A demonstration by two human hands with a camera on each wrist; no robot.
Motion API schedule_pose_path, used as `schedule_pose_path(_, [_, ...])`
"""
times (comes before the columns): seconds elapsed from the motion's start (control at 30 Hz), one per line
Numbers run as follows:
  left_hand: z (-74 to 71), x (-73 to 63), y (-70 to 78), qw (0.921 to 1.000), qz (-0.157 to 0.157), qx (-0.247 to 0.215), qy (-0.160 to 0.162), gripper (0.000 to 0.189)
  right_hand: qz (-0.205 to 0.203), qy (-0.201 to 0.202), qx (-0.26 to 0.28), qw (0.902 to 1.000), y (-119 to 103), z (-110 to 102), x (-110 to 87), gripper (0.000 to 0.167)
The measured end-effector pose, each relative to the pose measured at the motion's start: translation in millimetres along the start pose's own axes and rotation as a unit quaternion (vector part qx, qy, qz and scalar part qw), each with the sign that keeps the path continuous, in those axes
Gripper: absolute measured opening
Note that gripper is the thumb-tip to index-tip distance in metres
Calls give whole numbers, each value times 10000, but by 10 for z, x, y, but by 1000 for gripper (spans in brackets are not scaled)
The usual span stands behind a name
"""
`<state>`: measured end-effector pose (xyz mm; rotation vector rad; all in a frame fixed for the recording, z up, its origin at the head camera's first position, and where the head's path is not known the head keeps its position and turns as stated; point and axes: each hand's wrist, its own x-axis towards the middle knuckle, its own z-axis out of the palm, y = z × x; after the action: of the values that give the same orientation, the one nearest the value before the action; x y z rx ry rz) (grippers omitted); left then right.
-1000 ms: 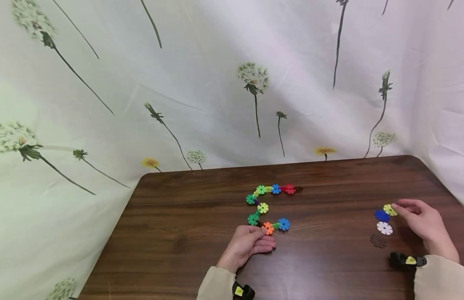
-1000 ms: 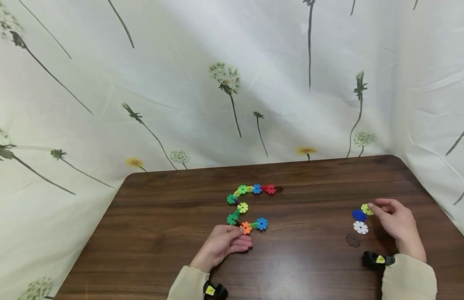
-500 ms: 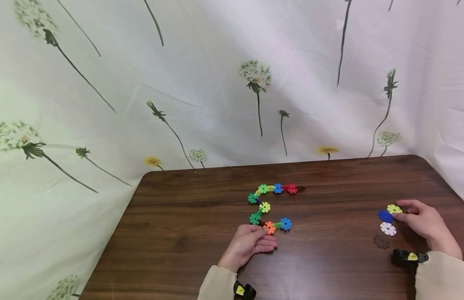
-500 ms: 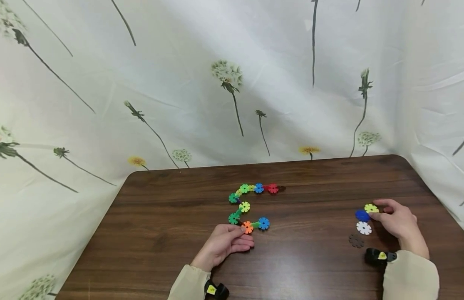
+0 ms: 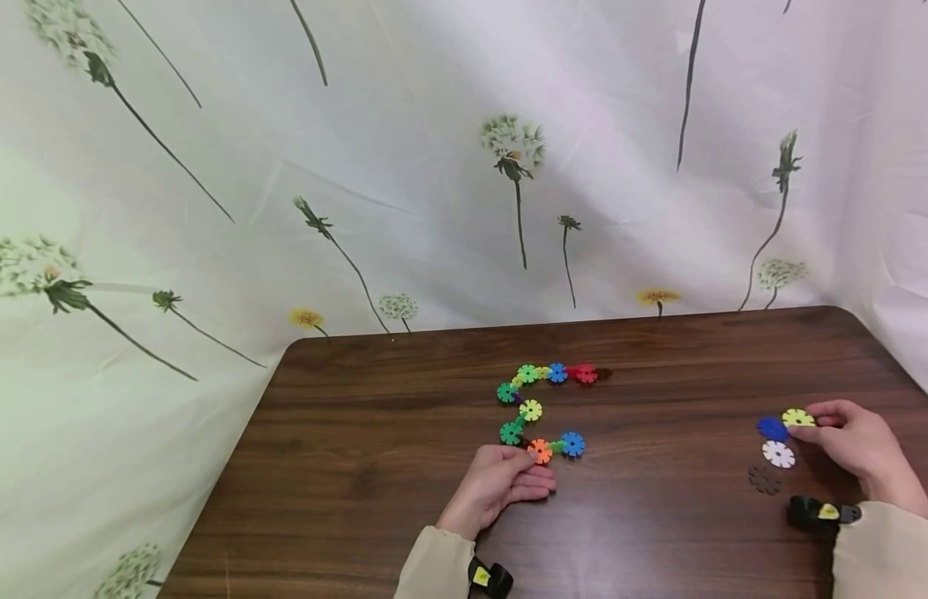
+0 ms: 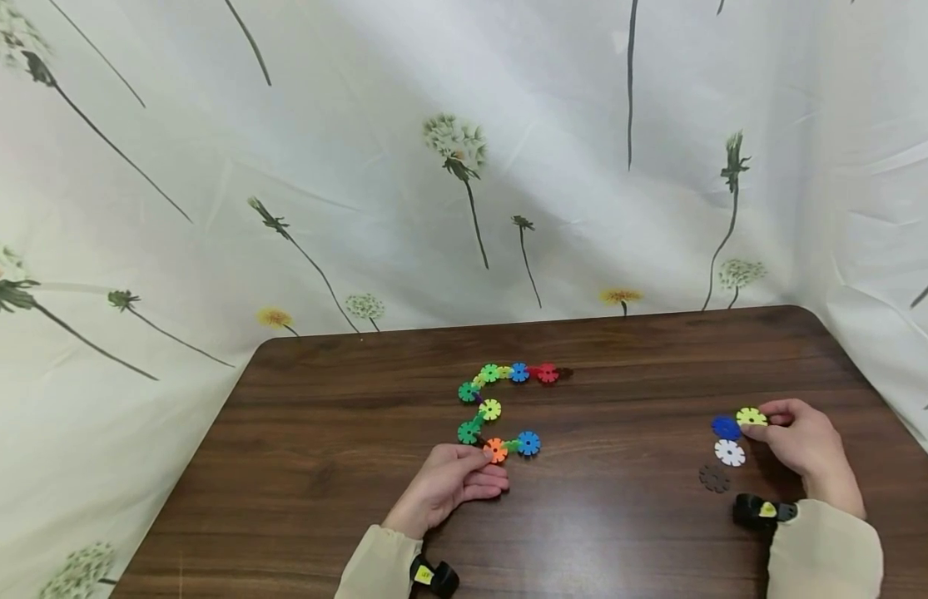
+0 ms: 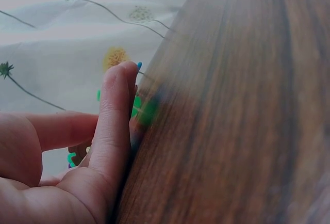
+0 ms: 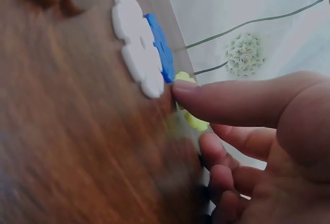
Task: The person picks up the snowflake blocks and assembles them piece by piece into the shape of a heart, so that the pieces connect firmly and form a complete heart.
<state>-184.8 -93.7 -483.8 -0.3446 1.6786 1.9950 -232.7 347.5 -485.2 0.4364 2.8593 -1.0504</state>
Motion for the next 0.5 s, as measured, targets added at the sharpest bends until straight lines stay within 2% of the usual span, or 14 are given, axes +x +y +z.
schedule_pose_path(0.23, [8,-10,3,10000,52,29,-32,25,-70,7,-30,10000,-7,-41,-35,43])
schedule_pose_path(0.5, [2,11,-16,10000,64,25,-45,25,265,90,201,9994,14,-55,-26,42])
